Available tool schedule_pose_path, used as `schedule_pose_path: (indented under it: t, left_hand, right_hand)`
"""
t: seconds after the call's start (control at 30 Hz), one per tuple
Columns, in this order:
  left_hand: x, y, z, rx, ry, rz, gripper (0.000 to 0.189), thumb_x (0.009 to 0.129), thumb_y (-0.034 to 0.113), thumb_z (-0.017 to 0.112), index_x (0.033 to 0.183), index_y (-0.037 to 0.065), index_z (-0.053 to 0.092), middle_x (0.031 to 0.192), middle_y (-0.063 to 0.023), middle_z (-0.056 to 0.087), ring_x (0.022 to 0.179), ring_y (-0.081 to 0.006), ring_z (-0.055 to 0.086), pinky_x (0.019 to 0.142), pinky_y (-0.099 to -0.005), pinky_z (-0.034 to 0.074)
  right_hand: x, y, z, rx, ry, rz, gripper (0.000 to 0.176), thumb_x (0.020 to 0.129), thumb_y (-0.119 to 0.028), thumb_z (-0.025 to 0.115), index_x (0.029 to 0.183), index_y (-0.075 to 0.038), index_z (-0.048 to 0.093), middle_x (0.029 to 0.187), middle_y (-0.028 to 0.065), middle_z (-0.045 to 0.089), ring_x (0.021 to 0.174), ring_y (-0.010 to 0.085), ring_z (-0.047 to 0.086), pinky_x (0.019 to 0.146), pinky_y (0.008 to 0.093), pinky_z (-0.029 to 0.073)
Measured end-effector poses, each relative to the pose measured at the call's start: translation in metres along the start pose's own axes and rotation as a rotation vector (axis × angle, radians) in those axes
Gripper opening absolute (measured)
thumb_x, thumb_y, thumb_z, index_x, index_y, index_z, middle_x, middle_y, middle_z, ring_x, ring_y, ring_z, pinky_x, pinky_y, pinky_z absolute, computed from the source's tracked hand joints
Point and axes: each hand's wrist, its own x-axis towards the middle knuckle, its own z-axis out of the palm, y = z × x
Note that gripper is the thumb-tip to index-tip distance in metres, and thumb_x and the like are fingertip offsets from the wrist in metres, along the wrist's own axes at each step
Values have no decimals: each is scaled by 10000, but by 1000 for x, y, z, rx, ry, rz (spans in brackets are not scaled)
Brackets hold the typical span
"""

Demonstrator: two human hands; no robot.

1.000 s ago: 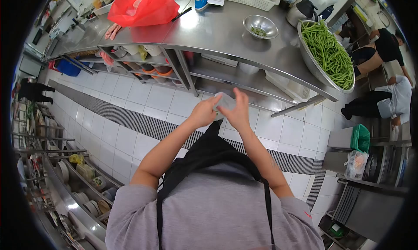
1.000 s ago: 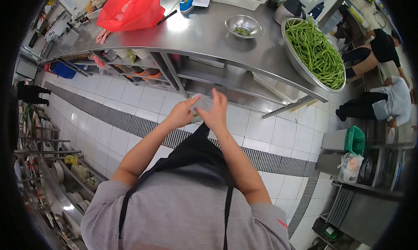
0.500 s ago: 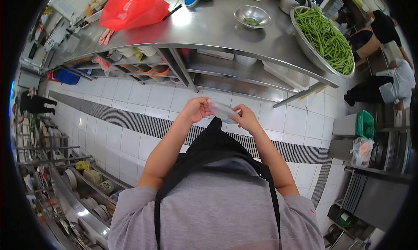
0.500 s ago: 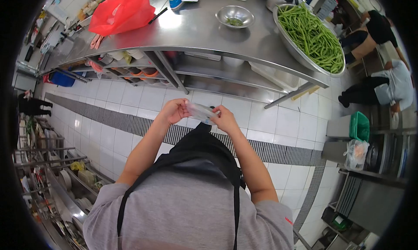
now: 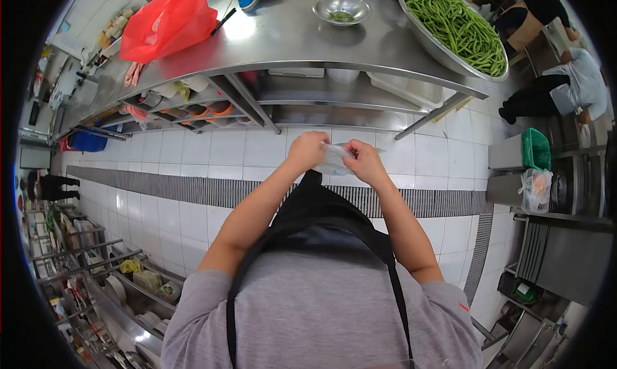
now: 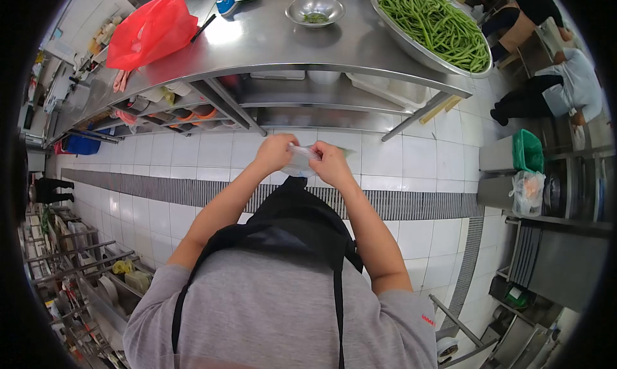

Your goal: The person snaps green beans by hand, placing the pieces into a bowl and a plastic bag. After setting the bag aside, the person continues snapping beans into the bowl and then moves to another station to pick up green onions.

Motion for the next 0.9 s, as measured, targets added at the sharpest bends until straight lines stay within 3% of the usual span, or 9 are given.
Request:
schedule_pose_path:
  t: [0.07,0.13,0.17,0.27,0.33,0.43,0.57,0.8,0.9]
  left_hand:
    - [-3,-10,5,-79,49,-234,152,748,157,598,841,48,646,877,-178,638,830,-333,624,768,-426,492]
    - [-9,-14,5,-962,64,-690,143,788,139,538,854,40,618,881,-146,647,799,-296,640,739,-425,511]
    - [-11,-15,6,-961,64,-691,143,788,139,538,854,40,618,881,-146,647,799,-296,640,739,-425,511]
    - [-17,-22,8,-1873,-119,-707,161,808,138,535,936,43,556,836,-100,641,759,-218,640,695,-377,520]
    - [-21,-21,11,-1668,-111,-628,157,800,129,537,925,36,555,822,-101,640,750,-208,637,677,-375,515]
    - [-21,-15,9,-1023,-90,-561,173,785,103,547,942,30,543,799,-89,628,687,-188,616,646,-339,509]
    - [-18,-3,8,-124,86,-401,155,794,85,544,937,33,514,794,-60,598,669,-169,604,642,-284,510]
    - [-4,-6,9,-1478,177,-791,228,787,14,473,1014,32,489,784,-87,587,698,-236,614,624,-339,526]
    - [-9,-15,8,-1702,81,-806,331,751,-7,515,1071,58,465,764,-79,580,658,-230,594,589,-354,506]
  right_hand:
    - [-6,5,-7,62,7,34,117,692,-54,598,784,11,569,651,49,558,586,112,496,548,248,422]
    - [-11,13,-10,-92,8,83,111,705,-59,597,789,10,574,645,55,568,592,113,516,547,246,420]
    - [-11,19,-8,-90,9,83,111,705,-59,597,789,10,574,645,55,568,592,113,516,547,246,420]
    - [-9,41,4,-46,-60,273,119,702,-31,585,813,11,571,705,70,587,629,145,559,594,275,465]
    - [-8,46,10,930,-12,586,77,722,-38,548,788,-5,527,773,84,589,665,195,588,648,339,511]
    - [-4,41,11,1407,123,556,41,760,-67,504,758,-44,470,803,87,575,676,221,589,699,381,532]
    - [9,52,18,1334,-109,404,67,804,-98,500,765,-73,451,751,56,536,584,150,521,527,288,463]
    - [0,36,20,280,68,287,244,794,-41,532,1032,-81,566,803,55,553,589,126,503,512,268,437]
    - [2,44,10,780,53,600,254,784,-50,516,1036,-69,544,828,56,566,669,153,537,571,298,467]
